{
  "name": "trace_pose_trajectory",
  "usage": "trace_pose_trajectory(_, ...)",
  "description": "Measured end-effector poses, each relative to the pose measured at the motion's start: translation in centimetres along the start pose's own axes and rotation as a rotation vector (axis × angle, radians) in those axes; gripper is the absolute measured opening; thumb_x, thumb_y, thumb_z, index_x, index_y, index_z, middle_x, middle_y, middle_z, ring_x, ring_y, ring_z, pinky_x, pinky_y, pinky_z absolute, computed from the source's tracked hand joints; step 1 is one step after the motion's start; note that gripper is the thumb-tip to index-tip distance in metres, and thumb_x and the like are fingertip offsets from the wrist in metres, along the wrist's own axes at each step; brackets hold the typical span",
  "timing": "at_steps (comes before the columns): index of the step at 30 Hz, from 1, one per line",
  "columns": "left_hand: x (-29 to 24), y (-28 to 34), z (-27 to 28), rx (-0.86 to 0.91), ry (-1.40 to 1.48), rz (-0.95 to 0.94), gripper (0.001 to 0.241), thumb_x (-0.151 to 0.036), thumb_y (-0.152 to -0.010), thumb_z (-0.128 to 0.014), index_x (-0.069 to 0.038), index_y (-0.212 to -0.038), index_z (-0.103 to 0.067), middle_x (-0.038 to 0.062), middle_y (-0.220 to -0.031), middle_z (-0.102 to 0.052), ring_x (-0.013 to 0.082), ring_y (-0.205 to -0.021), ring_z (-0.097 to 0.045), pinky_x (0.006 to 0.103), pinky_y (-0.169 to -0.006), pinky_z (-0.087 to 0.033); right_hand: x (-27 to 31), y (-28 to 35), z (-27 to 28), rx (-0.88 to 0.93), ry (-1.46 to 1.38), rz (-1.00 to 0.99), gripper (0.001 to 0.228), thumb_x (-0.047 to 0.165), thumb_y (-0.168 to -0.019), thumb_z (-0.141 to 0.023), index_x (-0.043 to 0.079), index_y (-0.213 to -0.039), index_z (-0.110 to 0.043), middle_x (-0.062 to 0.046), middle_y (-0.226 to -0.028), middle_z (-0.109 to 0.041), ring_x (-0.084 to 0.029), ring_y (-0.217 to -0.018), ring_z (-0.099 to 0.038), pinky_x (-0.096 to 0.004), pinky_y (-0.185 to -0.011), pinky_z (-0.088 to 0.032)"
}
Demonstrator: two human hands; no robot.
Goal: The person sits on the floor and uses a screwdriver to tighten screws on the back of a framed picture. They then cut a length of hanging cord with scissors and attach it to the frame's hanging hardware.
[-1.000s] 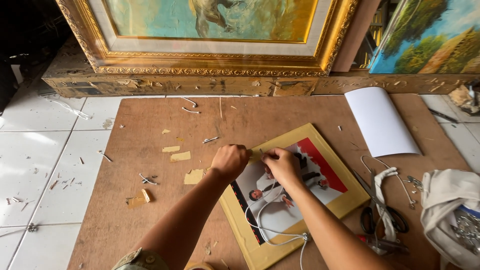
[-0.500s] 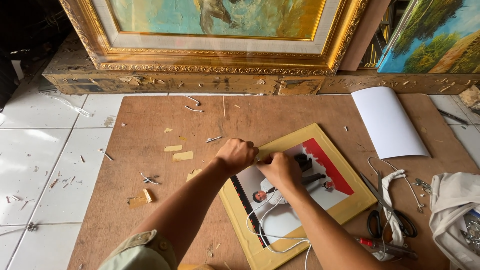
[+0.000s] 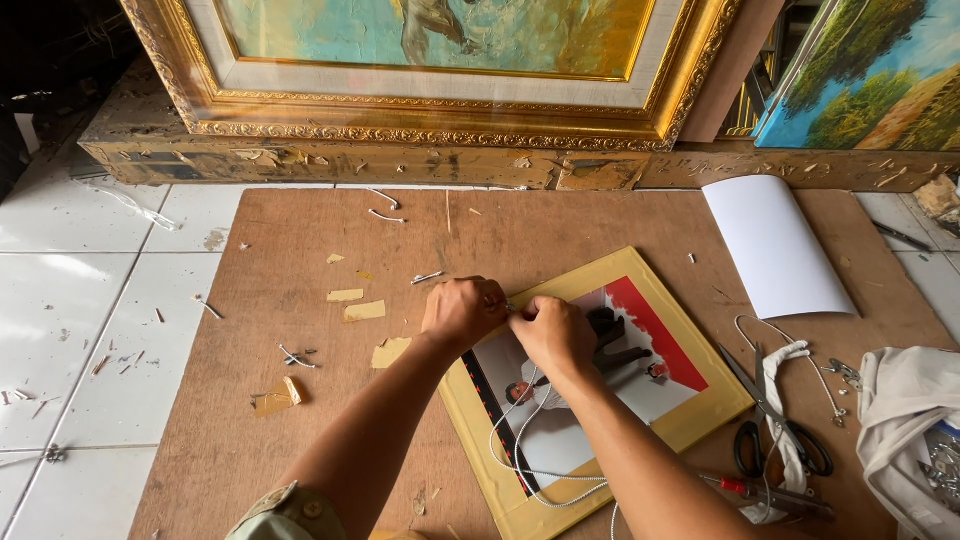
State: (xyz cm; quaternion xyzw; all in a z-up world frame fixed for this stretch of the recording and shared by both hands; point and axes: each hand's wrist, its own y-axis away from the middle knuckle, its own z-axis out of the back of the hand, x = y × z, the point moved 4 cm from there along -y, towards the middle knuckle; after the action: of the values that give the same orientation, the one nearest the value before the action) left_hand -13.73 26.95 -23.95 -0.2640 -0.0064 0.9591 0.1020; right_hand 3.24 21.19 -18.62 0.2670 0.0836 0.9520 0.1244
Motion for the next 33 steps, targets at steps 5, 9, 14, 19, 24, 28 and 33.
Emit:
trace_pose_trajectory(5, -2.3, 1.6, 4.9, 0.014, 0.037, -0.152, 0.020, -0.025, -0.096, -0.073, -0.026, -0.111, -0.085, 0.001, -0.110, -0.086, 0.0372, -0.095, -0.084, 0.0547, -0.085, -0.068, -0.4, -1.2, -0.7, -0.040, -0.030, 0.022, 0.031, 0.050, -0.087, -0.073, 0.026, -0.094, -0.090, -0.005, -0.096, -0.088, -0.038, -0.108, -0.083, -0.051, -0.086, -0.066)
trace_pose_trajectory(9, -1.1, -0.5, 1.7, 0.022, -0.114, -0.329, 0.016, -0.025, -0.099, -0.069, -0.028, -0.105, -0.084, -0.006, -0.115, -0.084, 0.0365, -0.093, -0.083, 0.0530, -0.082, -0.070, -0.1, -1.3, -0.6, -0.070, -0.055, 0.060, 0.030, 0.051, -0.088, -0.077, 0.026, -0.097, -0.091, -0.006, -0.097, -0.088, -0.039, -0.108, -0.083, -0.052, -0.085, -0.066)
trace_pose_trajectory(14, -2.0, 0.7, 2.6, -0.091, -0.236, -0.362, 0.011, -0.027, -0.106, -0.069, -0.027, -0.109, -0.080, -0.006, -0.116, -0.079, 0.0257, -0.091, -0.083, 0.0442, -0.076, -0.070, 1.9, 0.4, 1.2, -0.140, -0.147, 0.179, 0.029, 0.041, -0.096, -0.079, 0.021, -0.115, -0.088, -0.011, -0.109, -0.087, -0.038, -0.114, -0.082, -0.054, -0.092, -0.066)
trace_pose_trajectory(19, -4.8, 1.8, 7.0, -0.193, 0.299, -0.241, 0.012, -0.023, -0.111, -0.068, -0.025, -0.120, -0.076, -0.001, -0.129, -0.076, 0.0287, -0.105, -0.082, 0.0478, -0.077, -0.070, 1.1, -1.6, 0.3, -0.191, -0.487, 0.280, 0.020, 0.038, -0.107, -0.079, 0.024, -0.115, -0.090, -0.009, -0.098, -0.087, -0.030, -0.103, -0.083, -0.050, -0.092, -0.066)
trace_pose_trajectory(24, -2.5, 1.1, 2.8, 0.222, 0.957, 0.046, 0.063, -0.058, -0.114, -0.044, -0.026, -0.167, -0.054, 0.021, -0.145, -0.075, 0.0220, -0.069, -0.067, 0.0348, -0.058, -0.061, 4.0, 0.9, 5.0, -0.143, -0.779, 0.369, 0.026, 0.026, -0.113, -0.070, 0.011, -0.128, -0.085, -0.018, -0.122, -0.085, -0.024, -0.115, -0.078, -0.042, -0.099, -0.065)
trace_pose_trajectory(28, -0.2, 0.4, -2.1, 0.246, 0.926, 0.104, 0.049, -0.042, -0.115, -0.047, -0.018, -0.152, -0.069, 0.012, -0.102, -0.084, 0.0233, -0.075, -0.068, 0.0281, -0.055, -0.054, 1.4, -0.1, 3.3, -0.124, -0.836, 0.282, 0.025, 0.023, -0.112, -0.072, 0.012, -0.131, -0.085, -0.018, -0.117, -0.082, -0.022, -0.098, -0.081, -0.033, -0.084, -0.071)
trace_pose_trajectory(33, 0.2, 1.5, -1.1, 0.028, 0.435, 0.165, 0.035, -0.035, -0.105, -0.077, -0.014, -0.132, -0.068, 0.007, -0.081, -0.081, 0.0281, -0.077, -0.078, 0.0383, -0.066, -0.060, -3.2, -1.4, -0.2, -0.031, -0.836, 0.016, 0.052, 0.014, -0.095, -0.089, -0.010, -0.138, -0.072, -0.024, -0.109, -0.080, -0.022, -0.081, -0.081, -0.034, -0.072, -0.071)
